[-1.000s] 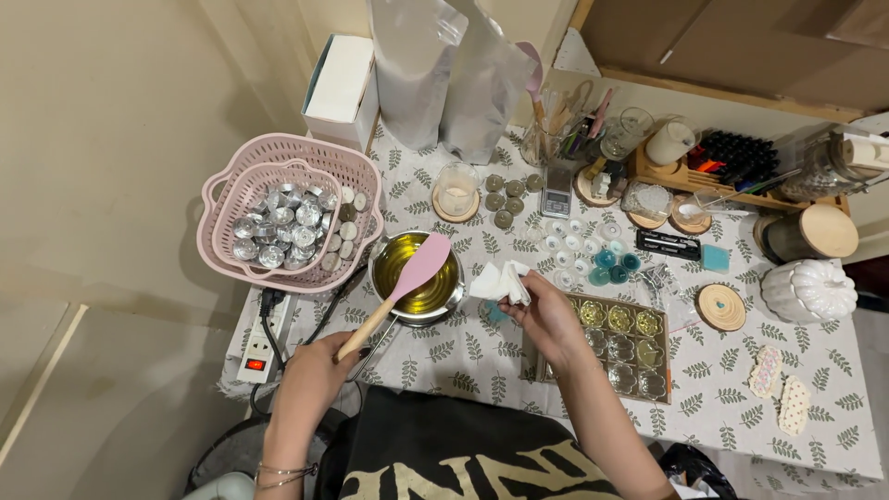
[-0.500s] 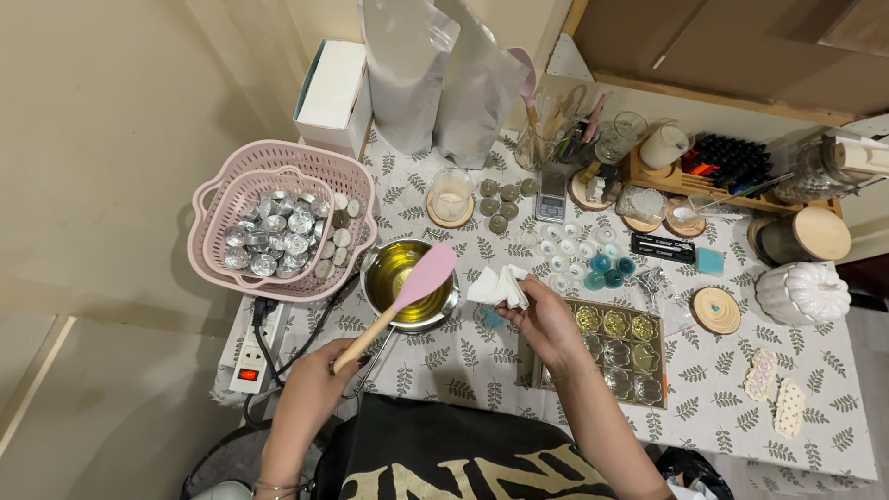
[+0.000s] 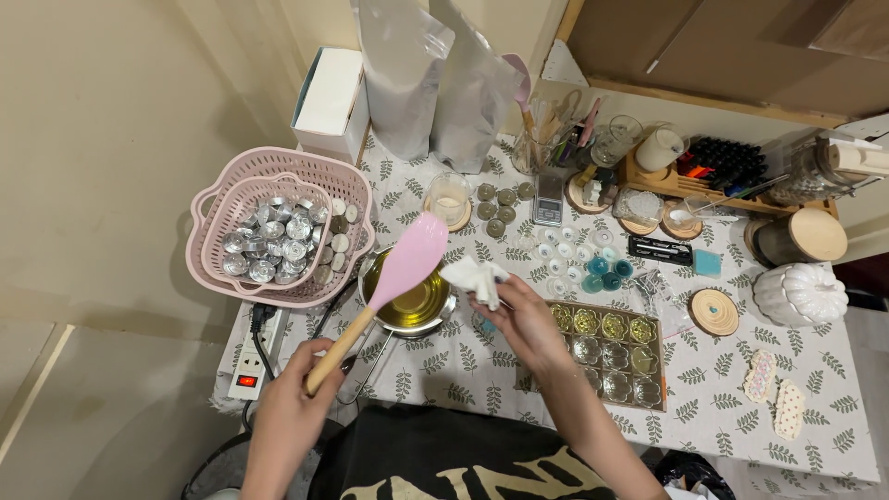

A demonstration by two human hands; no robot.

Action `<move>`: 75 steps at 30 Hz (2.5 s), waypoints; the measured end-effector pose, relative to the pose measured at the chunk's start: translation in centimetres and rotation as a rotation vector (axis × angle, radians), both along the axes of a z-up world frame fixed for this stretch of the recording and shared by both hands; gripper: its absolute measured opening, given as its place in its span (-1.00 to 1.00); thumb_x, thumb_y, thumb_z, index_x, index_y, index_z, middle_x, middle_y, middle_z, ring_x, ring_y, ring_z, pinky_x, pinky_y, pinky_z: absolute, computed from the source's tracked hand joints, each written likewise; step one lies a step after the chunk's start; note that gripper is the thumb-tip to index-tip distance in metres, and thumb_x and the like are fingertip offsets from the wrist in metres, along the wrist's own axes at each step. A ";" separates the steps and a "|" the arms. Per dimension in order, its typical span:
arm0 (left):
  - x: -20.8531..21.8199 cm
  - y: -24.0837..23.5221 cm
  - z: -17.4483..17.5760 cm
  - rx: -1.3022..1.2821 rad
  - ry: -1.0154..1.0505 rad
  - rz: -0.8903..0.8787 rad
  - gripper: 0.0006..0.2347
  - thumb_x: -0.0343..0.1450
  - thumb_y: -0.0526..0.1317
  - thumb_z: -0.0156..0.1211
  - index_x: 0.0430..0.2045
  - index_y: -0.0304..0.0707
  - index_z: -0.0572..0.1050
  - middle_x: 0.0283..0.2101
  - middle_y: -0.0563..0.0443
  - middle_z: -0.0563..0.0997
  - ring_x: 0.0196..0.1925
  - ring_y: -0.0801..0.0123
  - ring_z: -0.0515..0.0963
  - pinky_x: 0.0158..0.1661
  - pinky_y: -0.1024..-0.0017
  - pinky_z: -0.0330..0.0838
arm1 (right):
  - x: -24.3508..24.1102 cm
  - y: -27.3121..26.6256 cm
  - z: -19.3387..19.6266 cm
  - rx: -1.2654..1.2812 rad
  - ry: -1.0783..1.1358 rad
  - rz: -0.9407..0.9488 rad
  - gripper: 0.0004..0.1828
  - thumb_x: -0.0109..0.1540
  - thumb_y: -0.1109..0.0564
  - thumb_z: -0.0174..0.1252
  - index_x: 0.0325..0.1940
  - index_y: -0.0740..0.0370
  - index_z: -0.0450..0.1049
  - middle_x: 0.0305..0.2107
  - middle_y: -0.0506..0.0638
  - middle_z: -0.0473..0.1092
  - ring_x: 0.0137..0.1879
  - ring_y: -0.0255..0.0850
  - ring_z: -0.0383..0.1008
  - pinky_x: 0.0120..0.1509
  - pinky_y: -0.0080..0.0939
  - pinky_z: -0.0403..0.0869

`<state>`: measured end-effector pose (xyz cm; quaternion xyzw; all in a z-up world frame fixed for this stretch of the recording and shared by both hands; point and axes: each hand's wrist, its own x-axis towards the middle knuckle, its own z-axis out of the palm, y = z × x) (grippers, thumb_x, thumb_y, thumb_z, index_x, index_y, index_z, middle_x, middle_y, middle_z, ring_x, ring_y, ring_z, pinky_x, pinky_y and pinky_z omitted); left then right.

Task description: The person monitors the temperature of a yellow liquid in a metal pot using a digital thermometer. They then use a pink spatula to stir the liquid and wipe the thermometer probe with a tissue. The person continues to stir the liquid in the pot while it sits on a heating element.

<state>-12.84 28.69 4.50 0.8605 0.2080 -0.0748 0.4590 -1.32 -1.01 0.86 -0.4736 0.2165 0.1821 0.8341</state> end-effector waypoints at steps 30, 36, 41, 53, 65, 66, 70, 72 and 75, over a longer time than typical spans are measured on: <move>1.9 -9.0 1.9 -0.185 -0.123 -0.005 -0.72 0.45 -0.04 0.10 -0.08 -0.18 0.53 -0.42 0.00 0.69 -0.44 0.45 0.63 -0.39 0.47 0.46 | 0.9 3.4 3.3 0.103 -0.189 0.108 -0.72 0.35 0.17 0.12 0.08 0.41 0.44 -0.08 0.09 0.51 0.04 -0.24 0.48 0.26 -0.16 0.44; 1.9 -9.0 1.9 -0.177 -0.057 -0.036 -0.75 0.44 -0.07 0.11 -0.12 -0.16 0.54 -0.44 0.00 0.70 -0.53 0.37 0.61 -0.48 0.41 0.43 | 1.5 2.5 3.6 0.034 -0.212 0.056 -0.74 0.28 0.24 0.16 0.02 0.45 0.50 -0.09 0.12 0.55 0.06 -0.23 0.52 0.27 -0.22 0.48; 2.1 -9.3 2.1 -0.153 -0.133 -0.071 -0.76 0.42 -0.08 0.14 -0.14 -0.16 0.54 -0.45 0.02 0.70 -0.56 0.40 0.66 -0.51 0.42 0.45 | 2.2 1.7 3.9 0.003 -0.153 0.079 -0.72 0.23 0.27 0.21 0.00 0.49 0.50 -0.08 0.12 0.56 0.07 -0.24 0.53 0.26 -0.24 0.45; 2.3 -8.4 2.3 -0.141 -0.101 -0.054 -0.76 0.44 -0.07 0.11 -0.15 -0.18 0.54 -0.44 0.01 0.72 -0.53 0.37 0.64 -0.49 0.43 0.43 | 3.5 -1.4 3.4 0.067 -0.230 0.280 -0.61 0.22 0.32 0.17 0.13 0.52 0.44 -0.03 0.18 0.49 0.10 -0.18 0.52 0.30 -0.20 0.49; 2.0 -8.4 2.4 -0.069 -0.097 -0.119 -0.75 0.42 -0.09 0.16 -0.12 -0.19 0.55 -0.51 -0.17 0.68 -0.55 0.12 0.67 -0.46 0.28 0.46 | 3.4 -0.3 3.0 -0.134 -0.204 0.194 -0.78 0.25 0.24 0.28 -0.08 0.46 0.60 -0.26 0.09 0.59 -0.22 -0.30 0.53 -0.09 -0.28 0.49; 1.9 -8.5 2.5 -0.065 -0.120 -0.115 -0.75 0.42 -0.10 0.16 -0.12 -0.20 0.55 -0.50 -0.18 0.68 -0.55 0.12 0.67 -0.46 0.27 0.47 | 3.4 -0.2 3.2 -0.114 -0.198 0.188 -0.78 0.24 0.25 0.28 -0.08 0.46 0.60 -0.25 0.10 0.59 -0.21 -0.29 0.54 -0.07 -0.27 0.50; 1.9 -8.4 2.8 -0.033 -0.100 -0.120 -0.72 0.42 -0.13 0.14 -0.03 -0.17 0.56 -0.46 -0.19 0.69 -0.49 0.10 0.70 -0.43 0.25 0.52 | 3.6 0.1 3.9 -0.065 -0.206 0.161 -0.77 0.21 0.26 0.27 -0.09 0.46 0.58 -0.23 0.12 0.60 -0.15 -0.26 0.58 0.05 -0.25 0.53; 1.8 -8.4 2.9 -0.033 -0.184 -0.131 -0.73 0.41 -0.15 0.15 -0.07 -0.23 0.56 -0.39 -0.21 0.70 -0.42 0.08 0.72 -0.40 0.25 0.53 | 3.9 0.0 4.1 -0.074 -0.219 0.145 -0.77 0.20 0.27 0.27 -0.09 0.46 0.58 -0.22 0.14 0.60 -0.13 -0.25 0.59 0.09 -0.24 0.53; 1.7 -8.2 3.2 -0.037 -0.211 -0.124 -0.71 0.40 -0.17 0.16 -0.02 -0.23 0.54 -0.30 -0.22 0.70 -0.35 0.06 0.73 -0.39 0.26 0.56 | 4.4 -0.5 4.2 -0.090 -0.229 0.130 -0.77 0.20 0.27 0.27 -0.09 0.47 0.58 -0.22 0.16 0.60 -0.13 -0.23 0.59 0.09 -0.23 0.52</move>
